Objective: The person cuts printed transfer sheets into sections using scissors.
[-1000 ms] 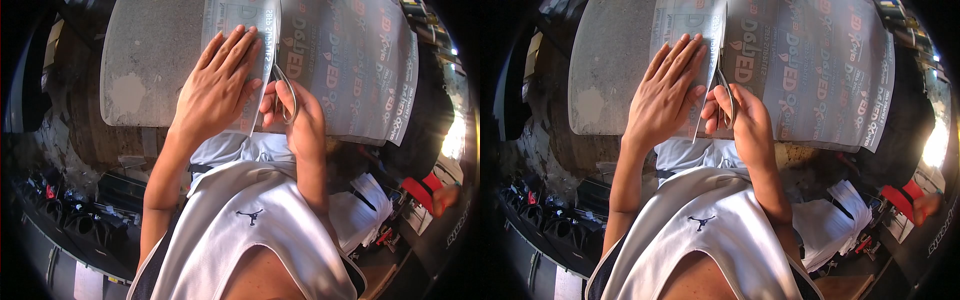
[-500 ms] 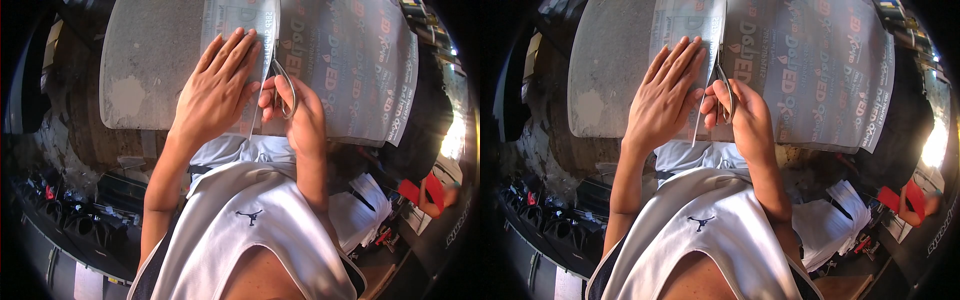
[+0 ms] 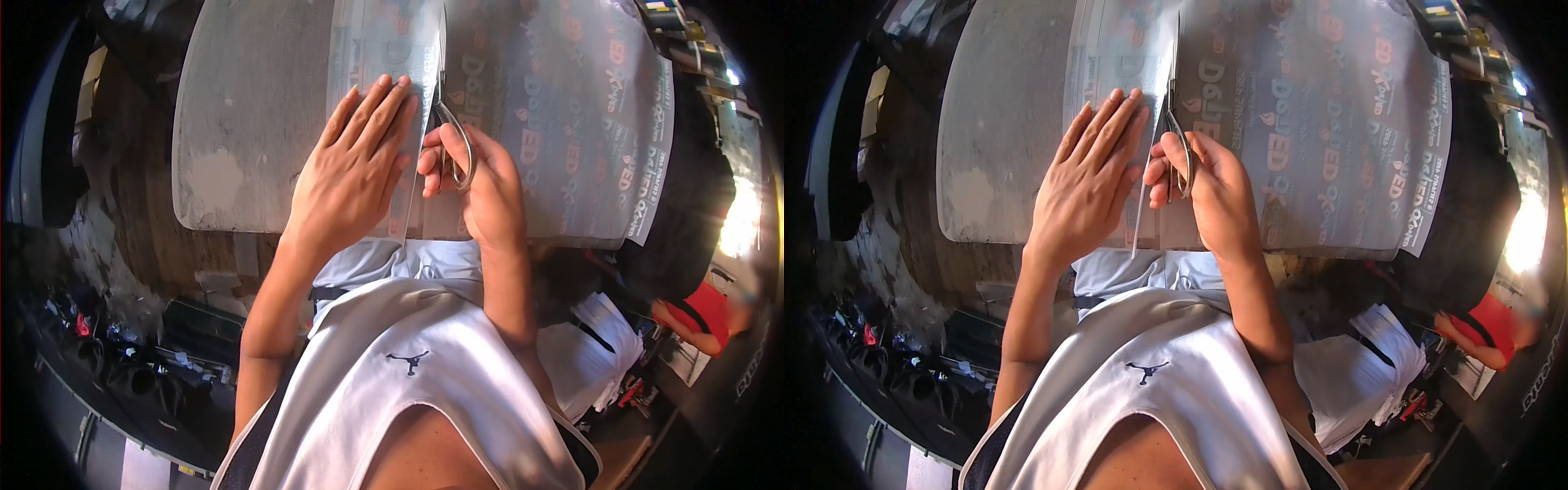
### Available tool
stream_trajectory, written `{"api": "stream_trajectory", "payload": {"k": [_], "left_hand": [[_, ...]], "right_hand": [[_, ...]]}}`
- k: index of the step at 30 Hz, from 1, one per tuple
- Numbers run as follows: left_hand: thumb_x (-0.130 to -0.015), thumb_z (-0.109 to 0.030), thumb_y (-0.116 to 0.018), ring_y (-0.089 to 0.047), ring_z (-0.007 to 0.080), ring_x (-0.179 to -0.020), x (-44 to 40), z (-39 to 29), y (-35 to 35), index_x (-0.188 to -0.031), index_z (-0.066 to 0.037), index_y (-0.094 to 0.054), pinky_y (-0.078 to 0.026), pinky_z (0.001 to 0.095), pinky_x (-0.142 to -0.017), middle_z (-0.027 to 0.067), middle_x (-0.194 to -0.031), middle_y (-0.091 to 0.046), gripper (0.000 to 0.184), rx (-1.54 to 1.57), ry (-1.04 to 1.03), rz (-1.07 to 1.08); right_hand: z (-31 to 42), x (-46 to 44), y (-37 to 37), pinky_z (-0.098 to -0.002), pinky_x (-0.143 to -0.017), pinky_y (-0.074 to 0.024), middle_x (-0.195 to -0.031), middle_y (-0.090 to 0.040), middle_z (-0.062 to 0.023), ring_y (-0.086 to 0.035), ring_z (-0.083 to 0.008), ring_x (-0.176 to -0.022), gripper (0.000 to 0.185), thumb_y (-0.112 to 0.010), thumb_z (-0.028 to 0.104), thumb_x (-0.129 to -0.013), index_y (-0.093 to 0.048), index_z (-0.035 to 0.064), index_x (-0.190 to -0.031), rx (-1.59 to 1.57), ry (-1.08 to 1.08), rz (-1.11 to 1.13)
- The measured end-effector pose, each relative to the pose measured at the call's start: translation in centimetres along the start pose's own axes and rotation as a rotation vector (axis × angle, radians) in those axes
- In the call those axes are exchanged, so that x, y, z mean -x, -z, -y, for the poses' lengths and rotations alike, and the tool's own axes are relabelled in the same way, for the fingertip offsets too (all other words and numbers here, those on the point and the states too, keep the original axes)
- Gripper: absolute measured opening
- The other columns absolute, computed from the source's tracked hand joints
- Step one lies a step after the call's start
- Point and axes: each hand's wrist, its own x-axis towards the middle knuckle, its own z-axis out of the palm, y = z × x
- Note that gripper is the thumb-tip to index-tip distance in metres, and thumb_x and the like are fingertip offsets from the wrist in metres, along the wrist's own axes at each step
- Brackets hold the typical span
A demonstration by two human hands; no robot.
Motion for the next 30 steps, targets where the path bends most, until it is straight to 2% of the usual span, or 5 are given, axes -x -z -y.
{"api": "stream_trajectory", "payload": {"k": [3,5,7,13,30], "left_hand": [[-0.105,-0.024,-0.052,-0.03,0.0289,-0.157,-0.1,-0.1,0.1,-0.156,0.001,-0.043,-0.022,0.0462,-0.13,0.0138,-0.165,-0.039,0.057,0.009,0.005,0.009],[-0.105,-0.024,-0.052,-0.03,0.0289,-0.157,-0.1,-0.1,0.2,-0.156,0.001,-0.042,-0.022,0.0462,-0.13,0.0137,-0.165,-0.039,0.058,0.009,0.003,0.01],[-0.107,-0.027,-0.049,-0.027,0.0266,-0.159,-0.2,-0.2,0.3,-0.16,-0.002,-0.04,-0.019,0.0445,-0.132,0.0118,-0.168,-0.036,0.059,-0.004,0.021,0.041],[-0.106,-0.026,-0.051,-0.027,0.0269,-0.159,-0.2,-0.3,0.5,-0.16,-0.002,-0.04,-0.018,0.0446,-0.132,0.012,-0.168,-0.036,0.06,0.02,0.033,0.048],[-0.103,-0.023,-0.055,-0.027,0.028,-0.158,-0.5,-0.5,0.8,-0.158,0.0,-0.04,-0.02,0.0462,-0.131,0.013,-0.168,-0.035,0.061,0.01,0.018,0.088]], "right_hand": [[0.1,-0.4,0.2,-0.0273,-0.066,-0.0535,-0.086,-0.069,-0.0104,-0.064,-0.0145,-0.068,0.039,-0.06,0.033,-0.108,-0.066,-0.0052,-0.108,-0.006,-0.007,0.018],[0.2,-0.8,0.2,-0.0272,-0.064,-0.0552,-0.082,-0.07,-0.0079,-0.067,-0.0138,-0.065,0.036,-0.064,0.034,-0.107,-0.065,-0.0011,-0.104,-0.02,0.003,0.017],[0.4,-1.0,0.2,-0.0273,-0.064,-0.0554,-0.082,-0.07,-0.0078,-0.067,-0.0138,-0.066,0.036,-0.064,0.034,-0.107,-0.065,-0.001,-0.104,-0.018,-0.003,0.012],[0.9,-1.7,0.2,-0.0271,-0.064,-0.0553,-0.082,-0.07,-0.0071,-0.067,-0.0135,-0.066,0.035,-0.064,0.035,-0.107,-0.066,-0.0003,-0.104,-0.023,-0.017,0.009],[2.3,-4.8,0.4,-0.0284,-0.067,-0.0532,-0.084,-0.069,-0.0064,-0.064,-0.0142,-0.068,0.037,-0.063,0.036,-0.107,-0.067,-0.0004,-0.105,-0.011,-0.021,-0.013]]}}
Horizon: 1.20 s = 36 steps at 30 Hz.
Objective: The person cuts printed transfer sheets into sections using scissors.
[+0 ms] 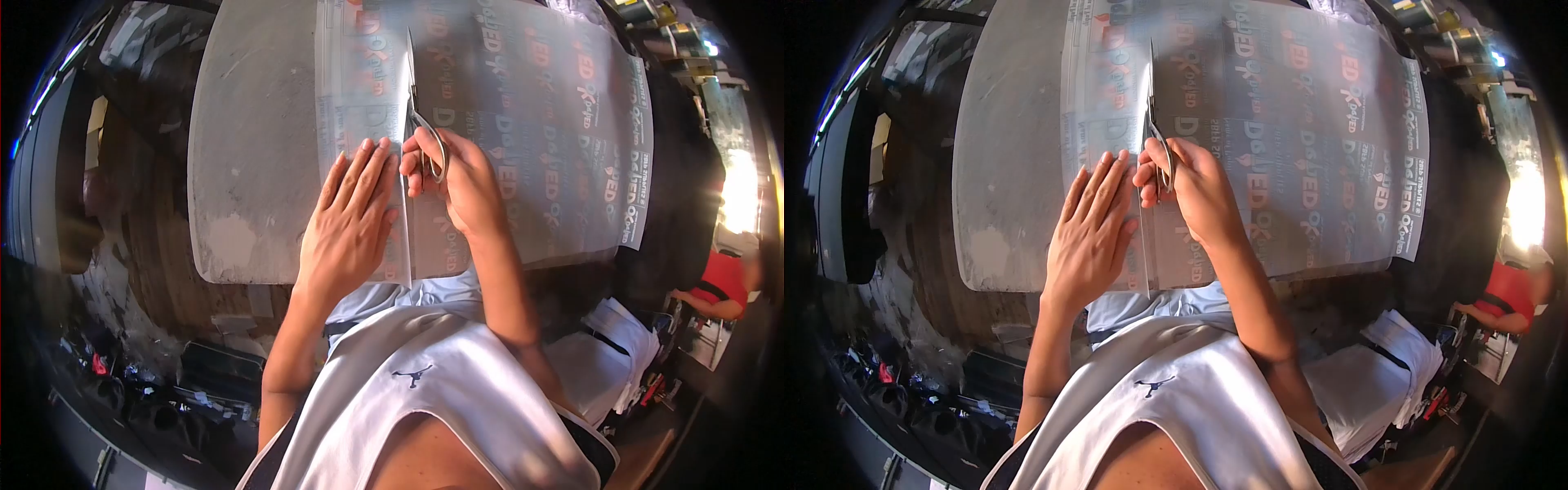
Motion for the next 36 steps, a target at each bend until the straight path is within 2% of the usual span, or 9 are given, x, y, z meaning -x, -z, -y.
{"api": "stream_trajectory", "payload": {"k": [8,11,23,36], "left_hand": [[-0.105,-0.024,-0.05,-0.028,0.0299,-0.158,-0.2,-0.1,0.4,-0.158,0.001,-0.041,-0.019,0.0471,-0.131,0.0143,-0.168,-0.035,0.059,0.047,0.026,0.007],[-0.103,-0.022,-0.054,-0.027,0.0287,-0.158,-0.1,0.0,0.2,-0.157,0.001,-0.04,-0.02,0.0468,-0.131,0.0139,-0.168,-0.033,0.061,0.024,0.013,0.003],[-0.104,-0.024,-0.052,-0.025,0.0294,-0.159,0.0,0.1,0.2,-0.158,0.002,-0.039,-0.019,0.0467,-0.131,0.0149,-0.169,-0.032,0.062,0.005,0.006,0.027],[-0.107,-0.025,-0.048,-0.027,0.0294,-0.159,0.0,0.0,0.1,-0.158,0.0,-0.039,-0.019,0.0474,-0.131,0.0134,-0.169,-0.034,0.058,0.023,0.011,0.001]], "right_hand": [[0.6,-1.8,0.1,-0.029,-0.065,-0.055,-0.085,-0.07,-0.0077,-0.065,-0.0148,-0.069,0.035,-0.063,0.034,-0.107,-0.067,-0.0008,-0.105,-0.071,0.03,0.036],[0.3,-2.2,-0.5,-0.0279,-0.064,-0.0555,-0.083,-0.071,-0.0077,-0.067,-0.0138,-0.066,0.038,-0.063,0.037,-0.107,-0.066,-0.0002,-0.103,-0.102,0.064,0.033],[0.4,-3.0,-0.8,-0.0286,-0.067,-0.0554,-0.086,-0.07,-0.0085,-0.066,-0.015,-0.069,0.036,-0.063,0.035,-0.107,-0.067,-0.001,-0.105,-0.111,0.06,0.029],[1.5,-3.9,0.6,-0.0267,-0.065,-0.0545,-0.084,-0.07,-0.0062,-0.066,-0.0124,-0.067,0.039,-0.064,0.039,-0.106,-0.066,0.0011,-0.101,-0.013,0.055,0.068]]}}
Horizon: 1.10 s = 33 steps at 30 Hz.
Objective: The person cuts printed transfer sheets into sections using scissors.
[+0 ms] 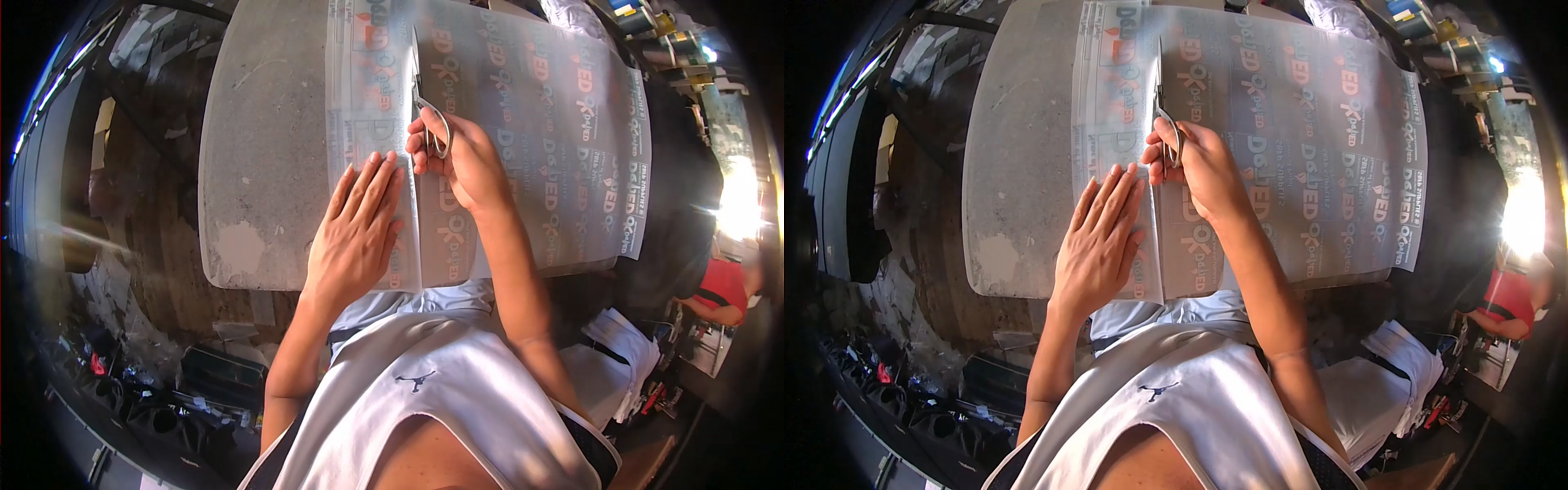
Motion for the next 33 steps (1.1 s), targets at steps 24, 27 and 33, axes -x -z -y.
{"api": "stream_trajectory", "payload": {"k": [24,27,33], "left_hand": [[-0.106,-0.023,-0.049,-0.025,0.0277,-0.159,0.2,0.0,-0.1,-0.16,-0.001,-0.038,-0.018,0.0461,-0.132,0.0122,-0.169,-0.033,0.06,0.005,0.013,-0.011],[-0.106,-0.023,-0.049,-0.025,0.0278,-0.159,0.2,0.0,0.0,-0.16,-0.002,-0.038,-0.018,0.0461,-0.132,0.0121,-0.169,-0.033,0.06,0.002,0.009,-0.012],[-0.106,-0.024,-0.05,-0.025,0.028,-0.159,0.2,0.0,0.0,-0.16,-0.001,-0.038,-0.019,0.0462,-0.132,0.0121,-0.169,-0.033,0.06,0.009,0.009,-0.013]], "right_hand": [[0.9,-2.2,0.7,-0.028,-0.067,-0.0584,-0.084,-0.071,-0.0065,-0.068,-0.0123,-0.068,0.039,-0.065,0.04,-0.105,-0.067,0.0012,-0.1,0.045,0.025,0.024],[1.1,-2.6,0.7,-0.0281,-0.068,-0.0585,-0.084,-0.071,-0.0068,-0.068,-0.0126,-0.068,0.04,-0.066,0.04,-0.105,-0.067,0.0012,-0.1,0.04,0.031,0.033],[1.3,-3.1,0.6,-0.0291,-0.068,-0.0568,-0.086,-0.07,-0.0066,-0.065,-0.0134,-0.07,0.038,-0.067,0.038,-0.104,-0.069,-0.0002,-0.101,0.031,0.024,0.024]]}}
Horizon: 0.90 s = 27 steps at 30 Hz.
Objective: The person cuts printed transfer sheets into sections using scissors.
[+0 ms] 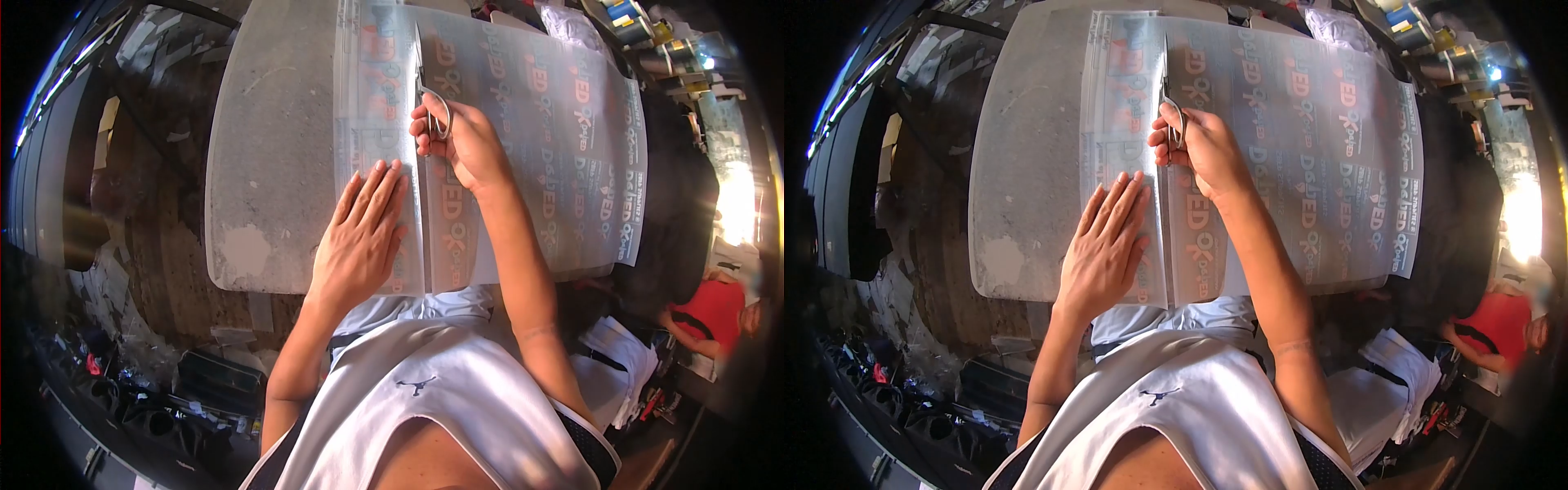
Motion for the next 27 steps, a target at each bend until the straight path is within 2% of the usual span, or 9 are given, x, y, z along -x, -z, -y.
{"api": "stream_trajectory", "payload": {"k": [12,14,18,27], "left_hand": [[-0.106,-0.025,-0.049,-0.025,0.0277,-0.159,0.1,0.1,-0.1,-0.16,-0.002,-0.038,-0.017,0.0459,-0.132,0.0124,-0.169,-0.033,0.06,0.012,0.004,0.001],[-0.106,-0.025,-0.048,-0.024,0.027,-0.16,0.1,0.1,-0.1,-0.16,-0.003,-0.038,-0.017,0.0457,-0.133,0.012,-0.17,-0.033,0.059,0.005,0.005,0.007],[-0.107,-0.025,-0.048,-0.024,0.0265,-0.16,0.1,0.1,-0.2,-0.16,-0.003,-0.038,-0.017,0.0456,-0.133,0.0115,-0.17,-0.032,0.059,0.003,0.009,0.007],[-0.107,-0.026,-0.048,-0.025,0.0281,-0.159,0.1,0.1,0.1,-0.16,0.001,-0.036,-0.018,0.0465,-0.132,0.0149,-0.169,-0.032,0.061,-0.021,-0.011,0.008]], "right_hand": [[0.2,-0.9,0.1,-0.0287,-0.069,-0.0573,-0.087,-0.07,-0.007,-0.066,-0.0134,-0.071,0.037,-0.066,0.037,-0.104,-0.068,0.0003,-0.102,0.008,-0.003,-0.005],[0.2,-1.2,0.2,-0.0294,-0.07,-0.0598,-0.086,-0.072,-0.0072,-0.069,-0.0135,-0.07,0.04,-0.067,0.041,-0.104,-0.067,0.0011,-0.101,0.028,0.013,0.0],[0.1,-1.6,0.3,-0.0295,-0.07,-0.0598,-0.086,-0.072,-0.0074,-0.069,-0.0136,-0.07,0.04,-0.067,0.041,-0.104,-0.067,0.0011,-0.101,0.028,0.014,0.005],[0.3,-2.1,0.1,-0.0291,-0.07,-0.0599,-0.085,-0.071,-0.0074,-0.069,-0.0138,-0.07,0.04,-0.066,0.04,-0.104,-0.067,0.0008,-0.101,0.021,0.04,-0.006]]}}
